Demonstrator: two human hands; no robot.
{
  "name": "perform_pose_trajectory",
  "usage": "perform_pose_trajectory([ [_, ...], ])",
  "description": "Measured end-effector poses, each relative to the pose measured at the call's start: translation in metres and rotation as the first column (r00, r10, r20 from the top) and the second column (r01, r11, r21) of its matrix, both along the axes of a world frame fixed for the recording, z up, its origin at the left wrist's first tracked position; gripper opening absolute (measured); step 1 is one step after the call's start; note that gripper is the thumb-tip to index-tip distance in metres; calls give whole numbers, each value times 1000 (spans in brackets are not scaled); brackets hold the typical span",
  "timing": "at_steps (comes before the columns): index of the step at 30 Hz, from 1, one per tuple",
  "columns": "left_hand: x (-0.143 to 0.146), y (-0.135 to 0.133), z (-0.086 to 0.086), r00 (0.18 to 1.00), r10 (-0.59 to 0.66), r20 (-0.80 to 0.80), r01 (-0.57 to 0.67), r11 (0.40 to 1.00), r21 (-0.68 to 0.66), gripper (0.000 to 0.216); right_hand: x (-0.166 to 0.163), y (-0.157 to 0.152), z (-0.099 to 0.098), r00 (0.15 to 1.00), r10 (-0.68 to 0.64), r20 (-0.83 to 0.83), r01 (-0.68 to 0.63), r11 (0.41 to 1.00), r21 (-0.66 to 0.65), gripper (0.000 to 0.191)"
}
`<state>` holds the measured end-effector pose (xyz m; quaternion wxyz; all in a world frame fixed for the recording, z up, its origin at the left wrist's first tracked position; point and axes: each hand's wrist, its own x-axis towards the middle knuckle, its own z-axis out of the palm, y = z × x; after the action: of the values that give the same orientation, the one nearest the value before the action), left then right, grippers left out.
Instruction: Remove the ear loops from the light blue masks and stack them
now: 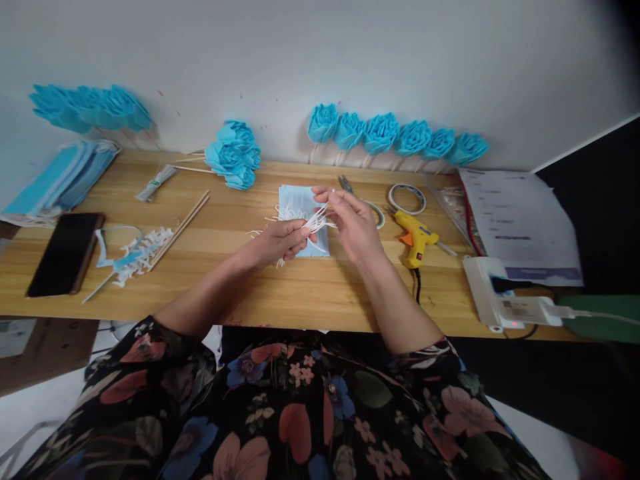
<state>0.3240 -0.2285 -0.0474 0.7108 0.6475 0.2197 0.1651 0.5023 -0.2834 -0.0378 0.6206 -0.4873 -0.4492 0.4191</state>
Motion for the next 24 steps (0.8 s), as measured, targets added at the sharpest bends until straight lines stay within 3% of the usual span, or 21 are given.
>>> perform_pose_trajectory([
  [6, 1, 0, -2, 1000, -6, -3, 6, 995, -98, 38, 24, -1, 13, 967, -254, -22, 254, 957, 137, 34],
  [9, 4, 3, -6, 995, 80, 54, -66, 971, -232, 38, 37, -5, 23, 958, -252, -140, 276, 941, 194, 26],
  [12, 7, 7, -7, 957, 261, 123, -198, 905, -377, 30, 37, -9, 24, 972, -156, -178, 187, 966, 178, 27],
  [15, 8, 10, -4, 922, 371, 110, -281, 837, -470, 24, 22, -12, 16, 1000, -26, 5, 26, 993, 115, 31],
  [18, 8, 10, -2, 911, 405, 81, -306, 793, -526, 22, 2, -14, 6, 960, 91, 265, -116, 990, 78, 28],
  [20, 8, 9, -1, 904, 418, 86, -309, 779, -545, 21, -8, -14, 2, 906, 58, 419, -117, 986, 116, 18],
  [24, 10, 6, -1, 913, 396, 101, -287, 797, -531, 20, -13, -9, -5, 770, -150, 620, -37, 960, 278, 9],
])
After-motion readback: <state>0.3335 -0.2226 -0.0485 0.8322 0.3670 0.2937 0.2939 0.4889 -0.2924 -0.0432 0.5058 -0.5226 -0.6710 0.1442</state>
